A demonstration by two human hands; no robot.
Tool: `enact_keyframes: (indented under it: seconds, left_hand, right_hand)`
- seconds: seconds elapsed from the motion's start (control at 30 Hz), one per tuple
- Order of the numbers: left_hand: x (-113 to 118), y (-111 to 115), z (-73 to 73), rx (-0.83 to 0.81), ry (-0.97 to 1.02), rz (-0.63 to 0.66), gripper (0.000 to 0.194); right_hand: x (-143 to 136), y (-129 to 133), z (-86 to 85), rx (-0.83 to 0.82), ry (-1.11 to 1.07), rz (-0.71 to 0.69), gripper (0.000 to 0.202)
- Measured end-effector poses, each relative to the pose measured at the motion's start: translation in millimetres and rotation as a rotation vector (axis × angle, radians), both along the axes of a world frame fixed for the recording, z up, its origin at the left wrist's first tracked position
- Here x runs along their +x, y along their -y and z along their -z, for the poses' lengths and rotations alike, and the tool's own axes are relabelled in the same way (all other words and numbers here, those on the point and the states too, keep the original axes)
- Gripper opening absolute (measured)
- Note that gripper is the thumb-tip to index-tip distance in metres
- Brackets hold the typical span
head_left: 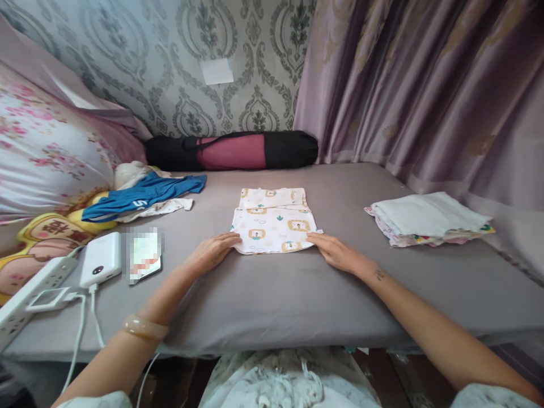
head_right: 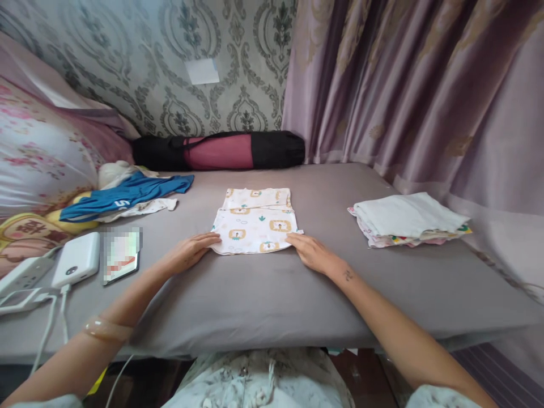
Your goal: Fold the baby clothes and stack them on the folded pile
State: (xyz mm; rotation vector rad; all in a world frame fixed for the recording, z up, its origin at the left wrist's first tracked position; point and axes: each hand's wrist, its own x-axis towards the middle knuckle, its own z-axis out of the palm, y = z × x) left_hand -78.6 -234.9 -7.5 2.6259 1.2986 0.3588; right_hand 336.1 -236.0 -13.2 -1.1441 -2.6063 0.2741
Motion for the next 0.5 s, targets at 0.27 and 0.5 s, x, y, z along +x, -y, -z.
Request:
enact_keyframes:
  seconds: [0.27,0.5]
  left_hand:
    - [-10,1,-20.9,-0.022,0.035,-0.045,0.043]
    - [-6,27,-37.1,-0.015,-0.009,-0.005,0.042]
  right_hand:
    - [8,7,-28.8,0.000,0.044,-0.006,0.069]
    - [8,37,-54.3,0.015,0.183,0.009,0.069]
